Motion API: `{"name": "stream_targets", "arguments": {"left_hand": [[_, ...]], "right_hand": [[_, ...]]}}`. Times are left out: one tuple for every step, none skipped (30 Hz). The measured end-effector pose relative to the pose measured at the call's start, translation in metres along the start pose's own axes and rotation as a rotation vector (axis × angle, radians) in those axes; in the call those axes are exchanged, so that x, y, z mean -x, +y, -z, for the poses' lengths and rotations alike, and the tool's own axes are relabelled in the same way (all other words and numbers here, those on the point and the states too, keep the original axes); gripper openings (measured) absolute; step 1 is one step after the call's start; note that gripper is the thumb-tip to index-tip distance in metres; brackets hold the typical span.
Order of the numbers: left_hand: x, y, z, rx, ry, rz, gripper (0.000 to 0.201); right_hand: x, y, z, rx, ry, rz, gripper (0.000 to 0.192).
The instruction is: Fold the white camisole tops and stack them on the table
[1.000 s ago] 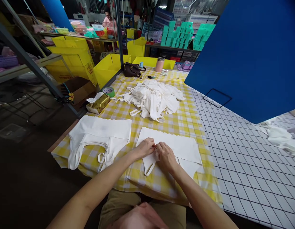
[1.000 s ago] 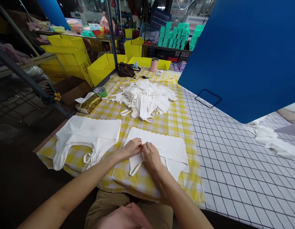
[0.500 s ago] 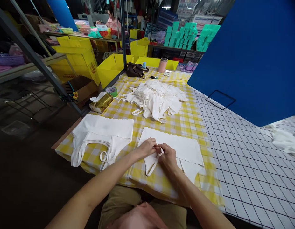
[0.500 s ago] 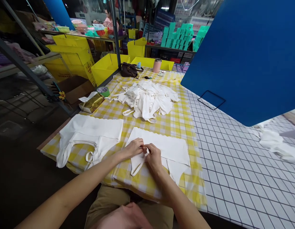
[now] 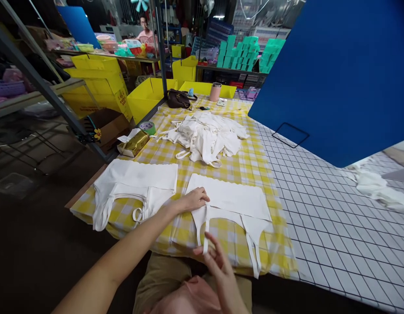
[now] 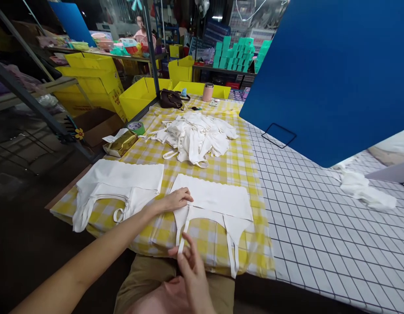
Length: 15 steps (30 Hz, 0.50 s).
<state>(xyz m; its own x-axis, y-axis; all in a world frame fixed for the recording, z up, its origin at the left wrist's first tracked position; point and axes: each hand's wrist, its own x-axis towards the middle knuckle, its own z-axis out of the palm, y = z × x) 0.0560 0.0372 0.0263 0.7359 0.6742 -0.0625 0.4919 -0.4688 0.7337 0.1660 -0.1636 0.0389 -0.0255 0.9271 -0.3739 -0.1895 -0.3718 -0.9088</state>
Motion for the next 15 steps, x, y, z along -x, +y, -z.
{"name": "stream_targets", "arguments": {"left_hand": [[0.0,0.0,-0.001,-0.007,0.006,-0.004,0.026],[0.0,0.001,-0.001,-0.015,0.011,-0.011,0.024],[0.0,0.001,-0.002,-0.023,0.016,-0.017,0.023],[0.001,0.002,-0.002,-0.032,0.013,-0.02,0.022],[0.001,0.002,-0.002,-0.04,0.006,-0.021,0.021],[0.0,0.003,-0.001,-0.048,0.002,-0.02,0.019],[-0.001,0.003,0.0,-0.058,0.006,-0.018,0.019],[-0.003,0.002,0.002,-0.072,0.03,-0.007,0.018],[-0.006,0.002,0.004,-0.093,0.078,0.02,0.019],[-0.01,0.001,0.006,-0.125,0.149,0.067,0.019],[-0.015,-0.001,0.009,-0.169,0.233,0.136,0.02],[-0.02,-0.002,0.012,-0.221,0.313,0.229,0.022],[-0.025,-0.004,0.015,-0.27,0.37,0.339,0.024],[-0.029,-0.006,0.019,-0.307,0.4,0.449,0.027],[-0.034,-0.008,0.022,-0.328,0.404,0.545,0.031]], "right_hand": [[0.008,0.014,-0.002,0.004,-0.039,0.01,0.053],[0.014,0.028,-0.003,0.019,-0.071,0.029,0.056],[0.02,0.041,-0.003,0.051,-0.099,0.057,0.058],[0.024,0.051,-0.001,0.098,-0.114,0.093,0.06],[0.026,0.057,0.001,0.157,-0.117,0.136,0.061],[0.026,0.059,0.006,0.227,-0.106,0.182,0.06],[0.023,0.055,0.014,0.305,-0.067,0.234,0.057],[0.016,0.045,0.025,0.388,-0.005,0.292,0.052],[0.005,0.031,0.039,0.48,0.077,0.337,0.046],[-0.009,0.013,0.056,0.57,0.2,0.397,0.037],[-0.026,-0.008,0.074,0.669,0.309,0.435,0.032],[-0.044,-0.029,0.094,0.782,0.415,0.419,0.03],[-0.063,-0.05,0.114,0.901,0.528,0.336,0.029],[-0.081,-0.068,0.133,1.006,0.623,0.211,0.027],[-0.098,-0.083,0.149,1.03,0.676,0.154,0.024]]}}
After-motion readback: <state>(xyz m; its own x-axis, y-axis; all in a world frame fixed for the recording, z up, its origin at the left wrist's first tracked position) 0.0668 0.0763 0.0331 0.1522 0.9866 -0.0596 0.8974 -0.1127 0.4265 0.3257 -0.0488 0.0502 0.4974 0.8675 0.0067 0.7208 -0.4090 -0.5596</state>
